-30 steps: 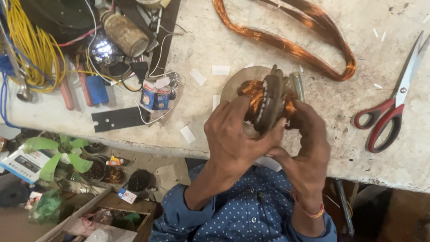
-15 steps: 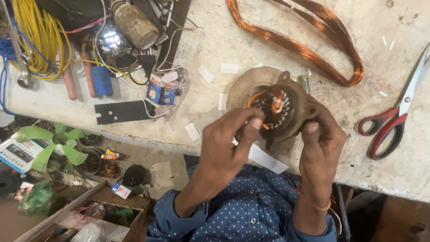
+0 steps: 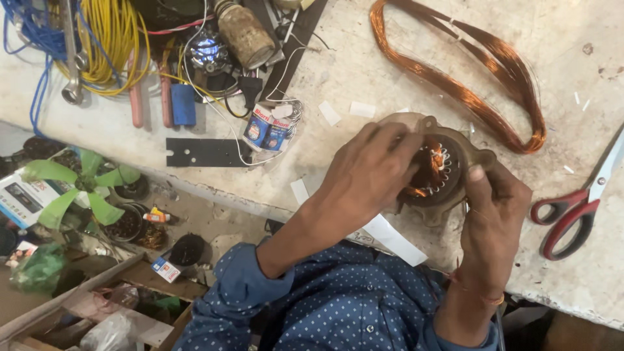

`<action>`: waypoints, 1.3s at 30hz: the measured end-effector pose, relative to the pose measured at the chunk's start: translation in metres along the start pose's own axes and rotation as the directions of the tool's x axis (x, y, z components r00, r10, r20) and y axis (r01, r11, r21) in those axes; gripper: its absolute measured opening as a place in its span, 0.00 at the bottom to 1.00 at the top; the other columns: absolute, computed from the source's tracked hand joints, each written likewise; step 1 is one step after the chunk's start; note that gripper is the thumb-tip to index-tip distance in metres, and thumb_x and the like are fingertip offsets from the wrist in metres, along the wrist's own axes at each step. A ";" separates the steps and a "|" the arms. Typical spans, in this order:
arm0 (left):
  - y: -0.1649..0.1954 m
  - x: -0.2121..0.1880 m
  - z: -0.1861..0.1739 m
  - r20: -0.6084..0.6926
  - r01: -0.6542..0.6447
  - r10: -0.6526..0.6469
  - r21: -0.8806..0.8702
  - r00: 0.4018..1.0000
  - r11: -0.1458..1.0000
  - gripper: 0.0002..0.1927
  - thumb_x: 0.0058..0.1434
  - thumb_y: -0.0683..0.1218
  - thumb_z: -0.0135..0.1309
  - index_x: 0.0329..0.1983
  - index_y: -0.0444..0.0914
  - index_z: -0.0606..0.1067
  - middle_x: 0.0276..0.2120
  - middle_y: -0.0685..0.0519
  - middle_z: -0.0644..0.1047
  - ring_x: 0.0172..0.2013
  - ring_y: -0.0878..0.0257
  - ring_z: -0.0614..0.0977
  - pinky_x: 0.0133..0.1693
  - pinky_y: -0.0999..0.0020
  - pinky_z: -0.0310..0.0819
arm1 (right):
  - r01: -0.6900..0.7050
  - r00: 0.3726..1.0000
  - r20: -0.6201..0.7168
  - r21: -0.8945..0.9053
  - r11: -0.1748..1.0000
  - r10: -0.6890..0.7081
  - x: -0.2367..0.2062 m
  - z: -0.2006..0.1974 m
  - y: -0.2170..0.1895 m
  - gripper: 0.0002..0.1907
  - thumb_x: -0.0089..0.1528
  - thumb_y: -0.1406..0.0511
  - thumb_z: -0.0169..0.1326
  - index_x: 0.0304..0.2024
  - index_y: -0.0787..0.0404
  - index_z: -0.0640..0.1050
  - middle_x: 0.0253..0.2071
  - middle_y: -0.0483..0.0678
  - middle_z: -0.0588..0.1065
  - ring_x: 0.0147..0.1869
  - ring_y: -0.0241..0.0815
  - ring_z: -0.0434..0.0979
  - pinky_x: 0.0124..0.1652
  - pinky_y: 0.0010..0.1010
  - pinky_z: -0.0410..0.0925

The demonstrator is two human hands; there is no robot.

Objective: The person winds copper wire around a motor stator, inserting small white insulating pieces between layers. They use shears to trim the wire and a screwdriver to adjust the winding. The person continues winding and adjusting the coil throughout the clip.

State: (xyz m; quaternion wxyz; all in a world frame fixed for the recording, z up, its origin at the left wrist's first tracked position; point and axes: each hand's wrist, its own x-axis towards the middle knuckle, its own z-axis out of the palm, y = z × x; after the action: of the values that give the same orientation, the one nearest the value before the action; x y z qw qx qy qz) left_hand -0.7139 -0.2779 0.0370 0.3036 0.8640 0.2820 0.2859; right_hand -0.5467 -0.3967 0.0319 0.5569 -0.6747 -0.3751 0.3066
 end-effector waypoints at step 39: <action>-0.063 -0.032 -0.001 -0.087 -0.038 0.036 -0.025 0.996 0.999 0.07 0.59 0.41 0.62 0.40 0.38 0.80 0.38 0.54 0.75 0.42 0.59 0.80 0.41 0.64 0.79 | 0.376 0.866 -0.013 -0.640 0.670 -0.499 -0.026 0.056 0.088 0.47 0.61 0.57 0.74 0.73 0.63 0.61 0.60 0.57 0.75 0.62 0.51 0.80 0.58 0.36 0.74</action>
State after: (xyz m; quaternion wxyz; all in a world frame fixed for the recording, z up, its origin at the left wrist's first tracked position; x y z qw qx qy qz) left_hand -0.7559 -0.2568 -0.0161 0.2973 0.8518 0.2750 0.3323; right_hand -0.5923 -0.3978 -0.0650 0.3945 -0.7340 -0.5513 -0.0417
